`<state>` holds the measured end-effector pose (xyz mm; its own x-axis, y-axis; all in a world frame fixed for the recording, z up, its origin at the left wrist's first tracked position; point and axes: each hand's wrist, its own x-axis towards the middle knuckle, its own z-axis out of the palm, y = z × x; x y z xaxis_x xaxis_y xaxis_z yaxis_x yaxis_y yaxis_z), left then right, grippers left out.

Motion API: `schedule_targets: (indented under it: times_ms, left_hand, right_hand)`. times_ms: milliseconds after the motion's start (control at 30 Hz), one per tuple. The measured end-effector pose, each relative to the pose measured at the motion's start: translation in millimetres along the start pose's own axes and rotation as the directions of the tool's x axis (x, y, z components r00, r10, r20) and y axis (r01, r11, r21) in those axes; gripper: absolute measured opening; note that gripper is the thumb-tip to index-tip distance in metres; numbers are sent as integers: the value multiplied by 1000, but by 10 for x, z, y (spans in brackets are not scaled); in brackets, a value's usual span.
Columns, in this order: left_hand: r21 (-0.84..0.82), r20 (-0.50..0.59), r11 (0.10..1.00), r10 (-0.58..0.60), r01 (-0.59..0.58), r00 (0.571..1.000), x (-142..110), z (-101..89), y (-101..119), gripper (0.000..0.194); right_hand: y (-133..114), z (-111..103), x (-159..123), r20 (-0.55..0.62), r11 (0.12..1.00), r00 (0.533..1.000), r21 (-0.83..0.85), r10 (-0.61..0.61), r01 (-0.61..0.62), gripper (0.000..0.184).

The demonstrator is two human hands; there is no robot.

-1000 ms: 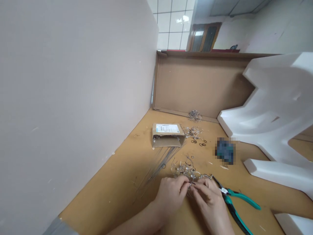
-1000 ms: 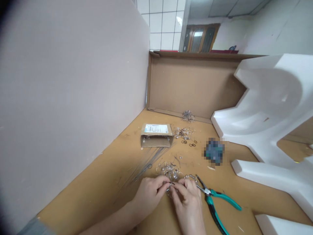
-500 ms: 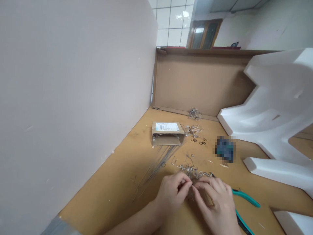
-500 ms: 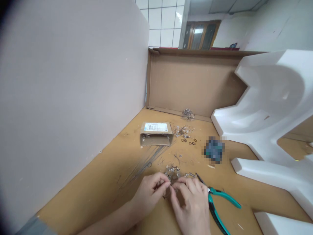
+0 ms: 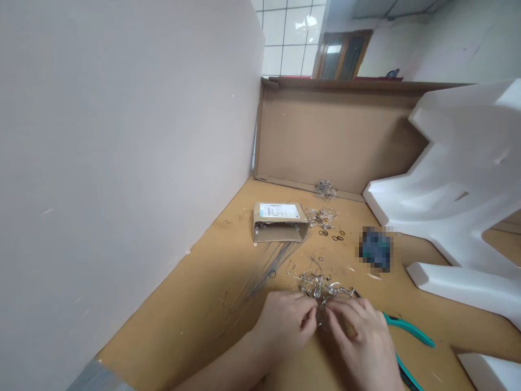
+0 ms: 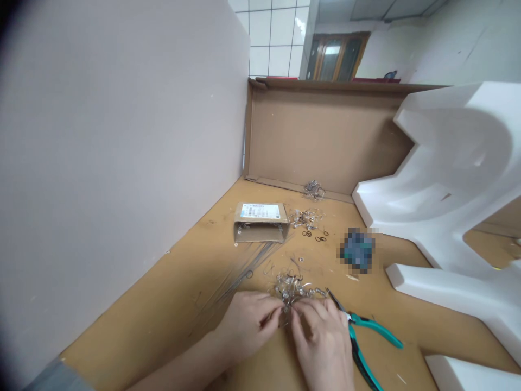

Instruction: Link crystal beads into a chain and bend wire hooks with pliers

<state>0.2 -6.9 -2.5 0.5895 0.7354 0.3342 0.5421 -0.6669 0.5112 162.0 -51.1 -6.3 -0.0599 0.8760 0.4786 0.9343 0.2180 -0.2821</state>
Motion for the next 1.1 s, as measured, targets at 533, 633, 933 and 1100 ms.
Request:
schedule_targets:
  times_ms: [533,633,933,1100]
  left_hand:
    - [-167,7,928,-337,333,942,22,70,35,17]
    - [-286,10,880,-392,378,920,29,80,43,18]
    - [-778,315,405,-411,481,856,71,196,10,23]
    - [-764,346,413,-385,496,855,45,171,22,29]
  right_hand:
    - [-138,46,-41,107,843,955,450,275,-293,23]
    - [-100,49,-54,26,957,985,236,169,-171,21]
    - [-52,80,-58,72,986,985,48,158,-162,29]
    - [33,106,-43,134,927,951,221,279,-303,30]
